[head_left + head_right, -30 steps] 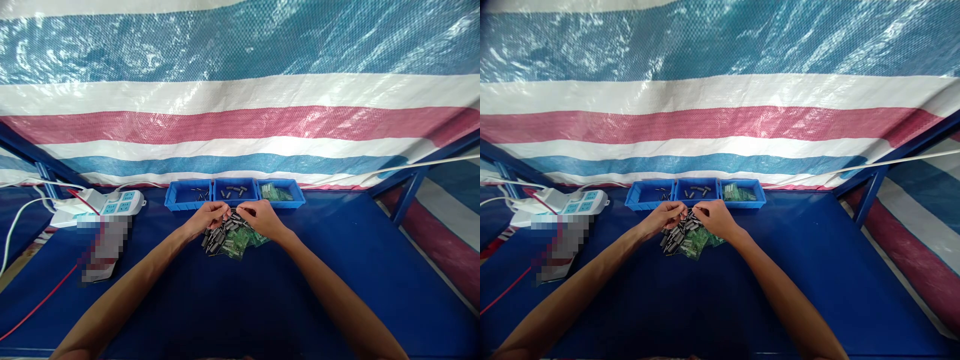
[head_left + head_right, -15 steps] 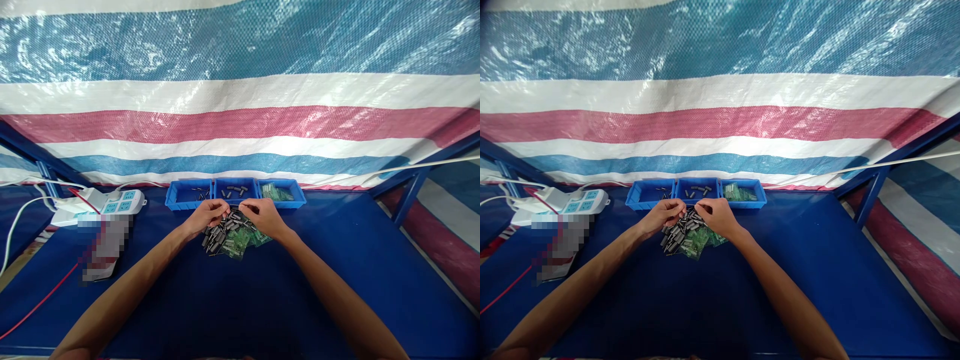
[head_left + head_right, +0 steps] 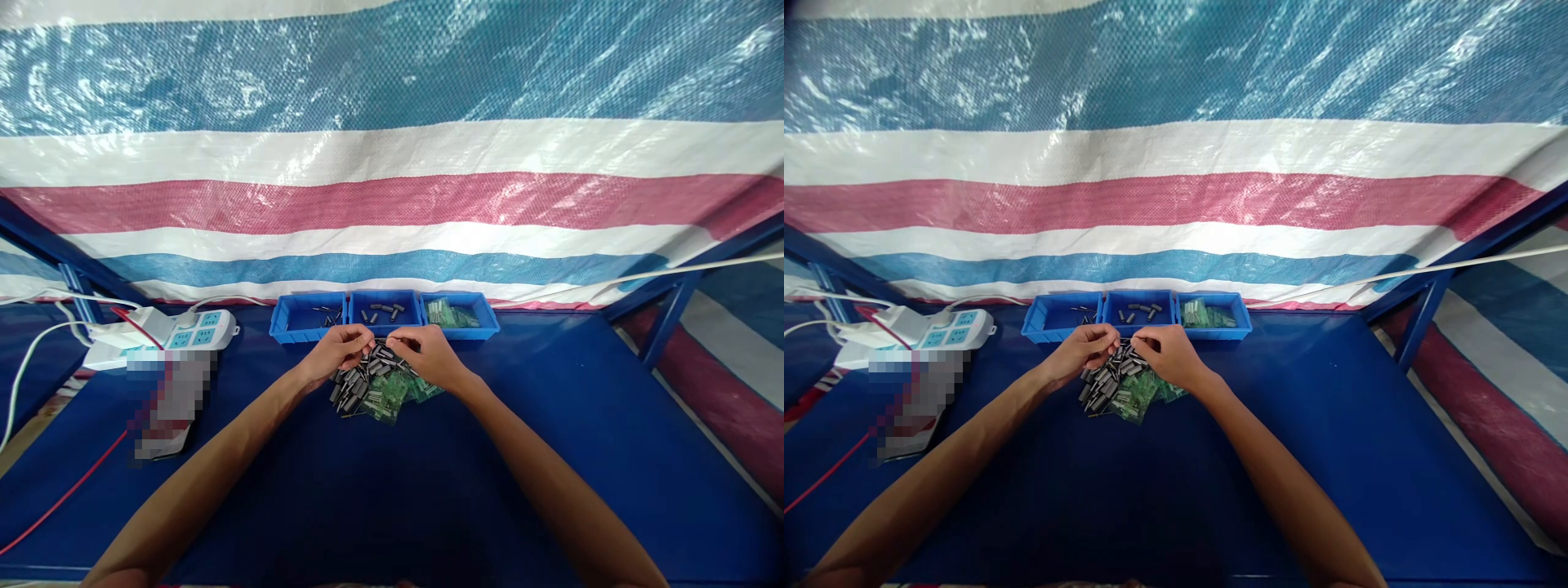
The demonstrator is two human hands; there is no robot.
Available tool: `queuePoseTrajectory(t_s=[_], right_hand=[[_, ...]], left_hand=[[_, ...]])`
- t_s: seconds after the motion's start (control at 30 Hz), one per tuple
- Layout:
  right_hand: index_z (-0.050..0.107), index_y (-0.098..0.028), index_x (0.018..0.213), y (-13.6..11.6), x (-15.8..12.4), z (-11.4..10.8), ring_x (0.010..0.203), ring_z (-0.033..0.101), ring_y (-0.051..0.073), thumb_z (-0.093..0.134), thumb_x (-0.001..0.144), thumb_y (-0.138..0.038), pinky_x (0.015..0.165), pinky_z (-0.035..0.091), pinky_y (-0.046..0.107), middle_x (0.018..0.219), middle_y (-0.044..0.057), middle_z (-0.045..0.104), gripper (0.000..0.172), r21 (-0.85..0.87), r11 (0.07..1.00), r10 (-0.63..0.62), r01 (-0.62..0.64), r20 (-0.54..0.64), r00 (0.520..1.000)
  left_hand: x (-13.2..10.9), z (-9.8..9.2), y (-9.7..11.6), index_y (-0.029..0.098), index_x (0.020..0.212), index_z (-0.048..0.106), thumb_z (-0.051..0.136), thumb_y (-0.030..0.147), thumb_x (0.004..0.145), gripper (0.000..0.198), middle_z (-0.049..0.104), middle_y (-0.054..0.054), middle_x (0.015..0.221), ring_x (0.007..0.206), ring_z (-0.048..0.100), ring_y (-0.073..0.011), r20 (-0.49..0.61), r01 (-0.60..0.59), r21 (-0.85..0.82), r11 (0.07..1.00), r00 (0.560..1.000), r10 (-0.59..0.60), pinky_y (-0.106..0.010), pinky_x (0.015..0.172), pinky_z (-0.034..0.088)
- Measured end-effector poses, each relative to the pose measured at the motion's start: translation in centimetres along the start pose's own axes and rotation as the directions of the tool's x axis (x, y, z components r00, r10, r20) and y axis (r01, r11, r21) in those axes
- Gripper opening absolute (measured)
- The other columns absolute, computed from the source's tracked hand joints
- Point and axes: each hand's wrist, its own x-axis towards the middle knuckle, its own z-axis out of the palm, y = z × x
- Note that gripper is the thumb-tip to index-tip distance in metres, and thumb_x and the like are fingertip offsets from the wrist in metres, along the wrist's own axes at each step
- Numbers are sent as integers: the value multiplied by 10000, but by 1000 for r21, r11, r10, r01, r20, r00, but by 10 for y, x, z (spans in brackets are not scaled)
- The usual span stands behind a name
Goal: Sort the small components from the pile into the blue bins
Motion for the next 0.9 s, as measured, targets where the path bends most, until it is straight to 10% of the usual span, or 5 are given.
queuePoseTrajectory(t_s=[0.9], right_hand=[[633, -136, 687, 1, 1, 4, 519, 366, 90, 487, 916, -279, 541, 263, 236, 554, -24, 462, 307, -37, 999, 16, -15, 36, 999]], left_hand=[[0, 2, -1, 126, 779, 536, 545, 533, 857, 414, 518, 12, 680, 388, 353, -13, 13, -5, 125, 992, 1000, 4, -178, 387, 180]])
